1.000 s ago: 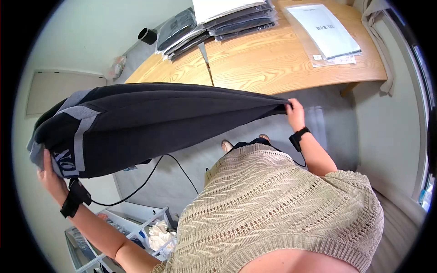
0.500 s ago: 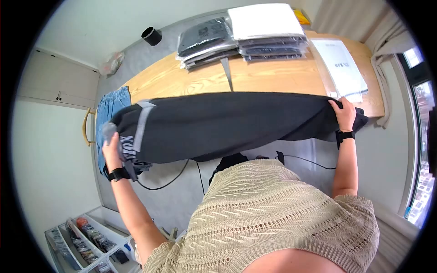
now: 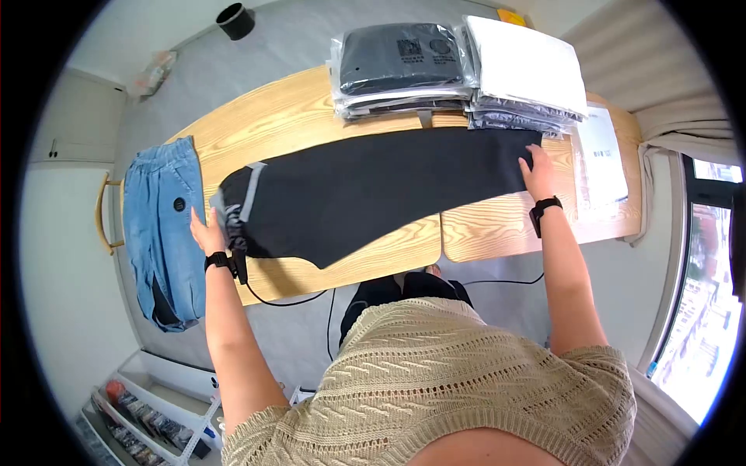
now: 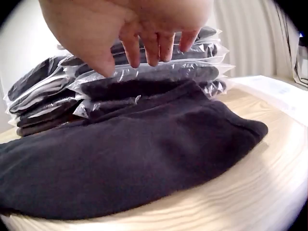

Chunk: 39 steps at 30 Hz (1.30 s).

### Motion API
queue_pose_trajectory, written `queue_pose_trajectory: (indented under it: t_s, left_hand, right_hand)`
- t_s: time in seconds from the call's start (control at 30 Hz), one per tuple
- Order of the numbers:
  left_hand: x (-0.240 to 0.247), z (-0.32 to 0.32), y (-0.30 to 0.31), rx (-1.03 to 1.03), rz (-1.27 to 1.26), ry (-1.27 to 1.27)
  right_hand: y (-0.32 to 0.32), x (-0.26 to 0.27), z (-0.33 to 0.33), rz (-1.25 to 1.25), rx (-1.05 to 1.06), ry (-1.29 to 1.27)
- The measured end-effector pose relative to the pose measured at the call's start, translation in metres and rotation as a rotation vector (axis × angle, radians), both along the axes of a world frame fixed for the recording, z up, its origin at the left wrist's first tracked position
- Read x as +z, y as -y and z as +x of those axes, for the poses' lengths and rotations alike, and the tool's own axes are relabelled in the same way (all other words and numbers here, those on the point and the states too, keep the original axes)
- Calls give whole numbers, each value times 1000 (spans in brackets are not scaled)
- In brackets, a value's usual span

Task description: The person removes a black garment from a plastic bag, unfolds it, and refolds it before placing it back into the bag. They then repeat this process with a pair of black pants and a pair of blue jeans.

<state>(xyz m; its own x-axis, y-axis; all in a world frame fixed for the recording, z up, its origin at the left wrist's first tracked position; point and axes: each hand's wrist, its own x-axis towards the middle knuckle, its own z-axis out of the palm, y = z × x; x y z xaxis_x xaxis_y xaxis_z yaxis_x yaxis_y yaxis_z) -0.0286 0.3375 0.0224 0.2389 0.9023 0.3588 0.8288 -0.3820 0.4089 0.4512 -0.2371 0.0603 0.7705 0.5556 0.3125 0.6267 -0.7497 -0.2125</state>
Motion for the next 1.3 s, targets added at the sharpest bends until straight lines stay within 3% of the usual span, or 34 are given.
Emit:
queue_pose_trajectory:
  t_s: [0.07, 0.1, 0.13, 0.2, 0.3, 0.43, 0.47, 0.53, 0.57, 0.63, 0.73, 0.87, 0.93, 1.07, 1.13, 1.2, 1.3]
  left_hand:
    - [7, 13, 14, -304, -172, 63]
    - [7, 26, 32, -473, -109, 103]
    - [30, 40, 62, -537, -166, 42]
    - [33, 51, 102, -735, -135, -156]
    - [32, 51, 160, -929, -176, -300]
    - [20, 41, 220, -942, -282, -446]
    - [16, 40, 231, -935, -282, -454]
    - [12, 39, 248, -853, -273, -501]
    - [8, 40, 255, -801, -308, -530]
    - [-15, 39, 262, -740, -266, -512]
    - [-33, 43, 261, -663, -187, -457]
    - [-37, 50, 258, -582, -266, -495]
    - [-35, 48, 261, -598, -329, -552]
    - [-47, 37, 291, -791, -442, -483]
    - [-43, 38, 316, -812, -472, -443]
    - [-35, 42, 335, -765, -449, -429]
    - [-36, 43, 339, -733, -467, -403]
  right_hand:
    - [17, -15, -7, -18, -53, -7]
    - [31, -24, -7, 18, -174, -152]
    - [48, -35, -5, 57, -299, -293]
    - [92, -85, 11, 201, -430, -303]
    - [98, -83, 13, 227, -651, -467]
    - [77, -70, 23, 187, -949, -521]
    - [87, -100, 38, 266, -926, -450]
    - [99, -125, 67, 228, -784, -717]
    - [96, -130, 70, 233, -775, -726]
    - [77, -106, 57, 492, -761, -922]
    - [68, -78, 42, 627, -729, -1016]
    - [106, -55, 26, 648, -551, -1013]
    - [130, -32, 10, 670, -559, -1009]
    - [199, -30, 3, 616, -644, -1028]
    - [231, -45, 6, 383, -713, -1011]
    - [253, -62, 8, 201, -575, -792]
    - [260, -93, 30, 190, -583, -702]
